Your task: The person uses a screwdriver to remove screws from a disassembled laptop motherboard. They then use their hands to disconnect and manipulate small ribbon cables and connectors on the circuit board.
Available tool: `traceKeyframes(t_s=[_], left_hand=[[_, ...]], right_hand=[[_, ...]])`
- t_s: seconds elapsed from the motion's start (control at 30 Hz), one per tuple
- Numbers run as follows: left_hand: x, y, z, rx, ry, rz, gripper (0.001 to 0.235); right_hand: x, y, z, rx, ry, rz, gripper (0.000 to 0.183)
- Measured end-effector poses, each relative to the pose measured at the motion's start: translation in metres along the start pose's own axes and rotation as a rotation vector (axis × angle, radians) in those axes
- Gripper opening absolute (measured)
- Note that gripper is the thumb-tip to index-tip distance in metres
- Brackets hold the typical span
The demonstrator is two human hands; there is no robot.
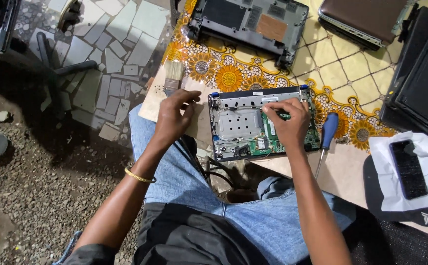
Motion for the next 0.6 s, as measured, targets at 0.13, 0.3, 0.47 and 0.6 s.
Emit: traceKeyframes(t_s=[0.13,0.3,0.47,0.6], left_hand=[[-0.034,0.022,0.017,-0.073,-0.026,0.035,0.029],[-0.075,0.054,0.072,0.032,-0.082,0.347,0.023],[-0.078,0.056,0.037,0.011,-0.042,0.322,0.020],[-0.002,0.024,0.023,-0.026,0.062,0.202,0.013]], right_hand=[[0.000,0.006,-0.003,0.034,0.002,0.070,0.011],[0.013,0.011,-0.009,0.049,0.002,0.111,0.005],[0.019,0.015,-0.008,0.062,0.027,0.203,0.011],[0.018,0.014,-0.006,0.105,0.086,0.199,0.012]])
Point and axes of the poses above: each hand's wrist, its own y-axis towards the middle knuckle, its own z-axis out of the palm, x = y × z, the point moved 5 cm from there along y, towards the middle knuckle, and after that the axes turned 9 degrees about -x, right-handed, at the moved point
